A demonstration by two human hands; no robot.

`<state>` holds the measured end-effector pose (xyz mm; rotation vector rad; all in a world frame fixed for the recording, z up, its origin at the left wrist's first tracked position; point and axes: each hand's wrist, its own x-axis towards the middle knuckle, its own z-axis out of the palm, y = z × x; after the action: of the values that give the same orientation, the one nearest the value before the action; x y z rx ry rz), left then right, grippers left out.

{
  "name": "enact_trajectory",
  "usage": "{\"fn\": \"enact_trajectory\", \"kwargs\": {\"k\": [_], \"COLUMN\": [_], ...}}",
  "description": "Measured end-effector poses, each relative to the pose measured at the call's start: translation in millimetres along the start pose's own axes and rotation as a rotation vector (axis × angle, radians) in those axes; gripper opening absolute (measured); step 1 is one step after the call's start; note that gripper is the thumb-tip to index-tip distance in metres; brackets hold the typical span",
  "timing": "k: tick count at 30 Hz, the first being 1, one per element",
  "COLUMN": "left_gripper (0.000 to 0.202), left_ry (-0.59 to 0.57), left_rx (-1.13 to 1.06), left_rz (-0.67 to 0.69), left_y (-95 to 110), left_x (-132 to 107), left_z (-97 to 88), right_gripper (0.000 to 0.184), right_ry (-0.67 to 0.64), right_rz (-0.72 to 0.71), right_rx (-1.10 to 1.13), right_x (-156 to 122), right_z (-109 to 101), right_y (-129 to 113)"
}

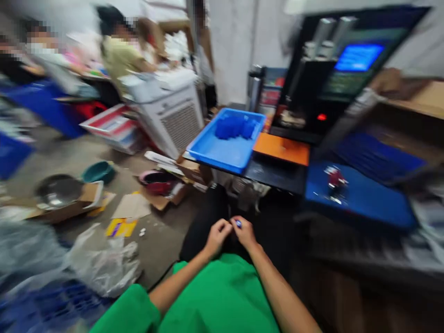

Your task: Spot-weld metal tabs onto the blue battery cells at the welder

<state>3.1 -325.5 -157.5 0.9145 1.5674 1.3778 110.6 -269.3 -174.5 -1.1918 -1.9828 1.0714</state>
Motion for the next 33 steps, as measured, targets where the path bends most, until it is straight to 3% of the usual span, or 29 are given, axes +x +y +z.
{"fn": "enact_trajectory", "kwargs": {"k": [3, 5, 21, 27, 33], "left_gripper": [0.038, 0.037, 0.02, 0.021, 0.016], "left_ry": [-0.078, -0.102, -0.131, -0.13, -0.08], "left_rx": [-0.02, -0.011, 0.081, 0.153, 0.141], "left_rz": [0.006, 0.024, 0.073, 0.142, 0.123], "left_y": [-4, -6, -24, -33, -32], "left_x": [23, 28, 39, 44, 46], "left_z": [2.5, 4.1, 19.2, 23.1, 26.7], "right_gripper": [0.025, 0.026, 0.016, 0.008, 0.022], "right_ry": [-0.017, -0.013, -0.103, -0.079, -0.049], "right_rz": [-0.004, -0.039, -0.021, -0.059, -0.114], "right_rx": [0.124, 0.209, 0.197, -0.067, -0.449], "right_x": [25, 33, 35, 35, 36], "right_z": [-4, -6, -14, -18, -20], "right_y": [35, 45, 58, 61, 58]}}
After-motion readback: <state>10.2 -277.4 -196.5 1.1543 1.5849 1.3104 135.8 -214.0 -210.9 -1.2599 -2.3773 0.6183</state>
